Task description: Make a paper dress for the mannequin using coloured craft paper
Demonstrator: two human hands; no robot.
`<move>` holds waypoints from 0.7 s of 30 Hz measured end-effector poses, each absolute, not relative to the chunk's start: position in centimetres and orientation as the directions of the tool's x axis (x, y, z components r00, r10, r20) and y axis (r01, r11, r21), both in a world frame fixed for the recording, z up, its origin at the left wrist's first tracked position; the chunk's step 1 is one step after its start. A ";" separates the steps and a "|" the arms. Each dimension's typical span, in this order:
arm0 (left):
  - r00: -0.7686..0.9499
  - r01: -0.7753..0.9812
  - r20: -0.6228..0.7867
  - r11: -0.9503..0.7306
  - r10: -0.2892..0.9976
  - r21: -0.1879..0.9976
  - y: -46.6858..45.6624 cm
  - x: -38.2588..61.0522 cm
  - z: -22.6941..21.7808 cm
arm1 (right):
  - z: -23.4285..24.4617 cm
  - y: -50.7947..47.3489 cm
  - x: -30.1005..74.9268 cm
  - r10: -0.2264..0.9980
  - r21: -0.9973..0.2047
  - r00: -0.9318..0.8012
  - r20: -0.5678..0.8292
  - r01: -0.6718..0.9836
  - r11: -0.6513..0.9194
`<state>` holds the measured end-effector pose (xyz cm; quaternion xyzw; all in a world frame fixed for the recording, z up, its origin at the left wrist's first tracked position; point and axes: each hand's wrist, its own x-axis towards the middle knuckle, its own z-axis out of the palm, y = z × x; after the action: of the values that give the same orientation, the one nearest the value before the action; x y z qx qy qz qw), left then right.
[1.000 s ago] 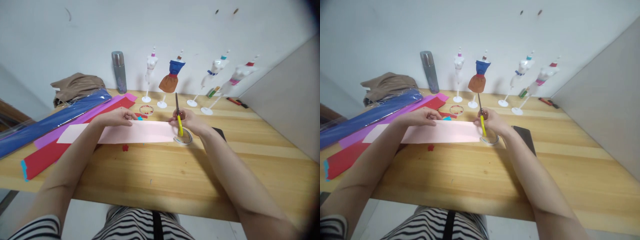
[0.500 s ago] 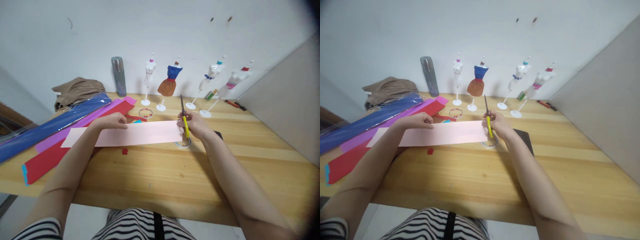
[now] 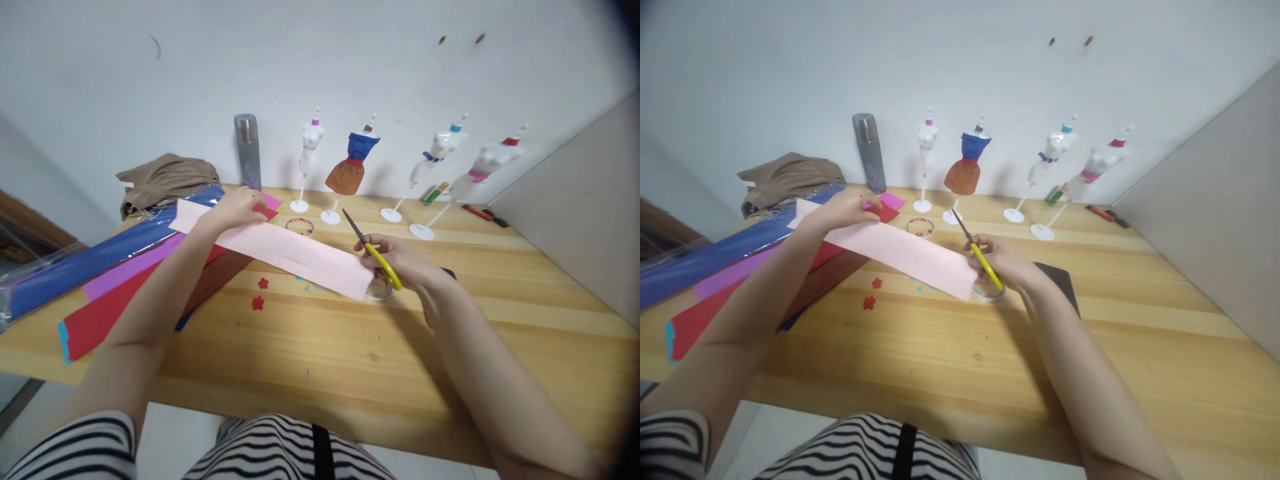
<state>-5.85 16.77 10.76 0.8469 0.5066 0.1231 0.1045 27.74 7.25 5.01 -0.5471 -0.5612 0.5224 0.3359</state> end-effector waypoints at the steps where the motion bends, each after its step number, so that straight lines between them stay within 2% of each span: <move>1: 0.405 0.830 0.172 -0.440 0.898 0.344 16.2 -5.3 10.3 | 5.1 7.2 27.6 0.959 -0.948 -0.173 -0.224 0.267 -0.173; 2: 0.356 0.812 0.207 -0.411 0.911 0.415 15.2 -4.6 9.7 | 5.1 7.1 27.4 0.951 -0.940 -0.162 -0.264 0.263 -0.217; 3: 0.332 0.760 0.173 -0.372 0.927 0.533 13.8 -3.9 8.9 | 5.1 7.1 27.3 0.942 -0.932 -0.147 -0.303 0.252 -0.260; 4: 0.324 0.666 0.068 -0.278 0.944 0.692 12.0 -3.1 7.9 | 5.1 7.1 27.1 0.940 -0.930 -0.134 -0.314 0.242 -0.276; 5: 0.396 0.529 -0.113 -0.125 0.911 0.839 10.0 -2.3 6.9 | 5.1 7.2 27.1 0.938 -0.928 -0.122 -0.325 0.233 -0.291; 6: 0.478 0.383 -0.250 0.057 0.842 0.922 7.9 -1.5 5.7 | 5.1 7.2 27.0 0.937 -0.927 -0.113 -0.331 0.224 -0.301; 7: 0.543 0.254 -0.350 0.247 0.763 0.935 5.9 -0.7 4.5 | 5.1 7.2 26.9 0.937 -0.927 -0.109 -0.333 0.219 -0.304; 8: 0.598 0.139 -0.434 0.445 0.674 0.884 3.9 0.2 3.3 | 5.1 7.2 26.9 0.937 -0.927 -0.105 -0.334 0.217 -0.306; 9: 0.640 0.034 -0.496 0.624 0.586 0.781 2.2 1.0 2.2 | 5.1 7.1 26.8 0.937 -0.926 -0.103 -0.335 0.219 -0.307; 12: 0.674 -0.085 -0.495 0.723 0.549 0.686 -0.8 3.5 -0.4 | 5.4 7.0 26.7 0.936 -0.926 -0.111 -0.333 0.225 -0.302; 13: 0.662 -0.188 -0.479 0.746 0.577 0.638 -1.0 4.3 -0.9 | 5.5 6.9 26.7 0.937 -0.927 -0.117 -0.330 0.226 -0.299; 17: 0.482 -0.559 -0.450 0.659 0.752 0.503 0.0 7.1 -1.3 | 6.0 6.5 26.8 0.938 -0.933 -0.138 -0.318 0.221 -0.283; 21: 0.363 -0.708 -0.472 0.567 0.803 0.420 1.5 8.3 0.3 | 5.7 6.3 27.1 0.929 -0.937 -0.210 -0.305 0.241 -0.253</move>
<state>8.26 1.54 0.31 0.0722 0.3276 0.4594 0.8224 27.12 6.32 5.71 -0.5510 -0.5308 0.5684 0.3026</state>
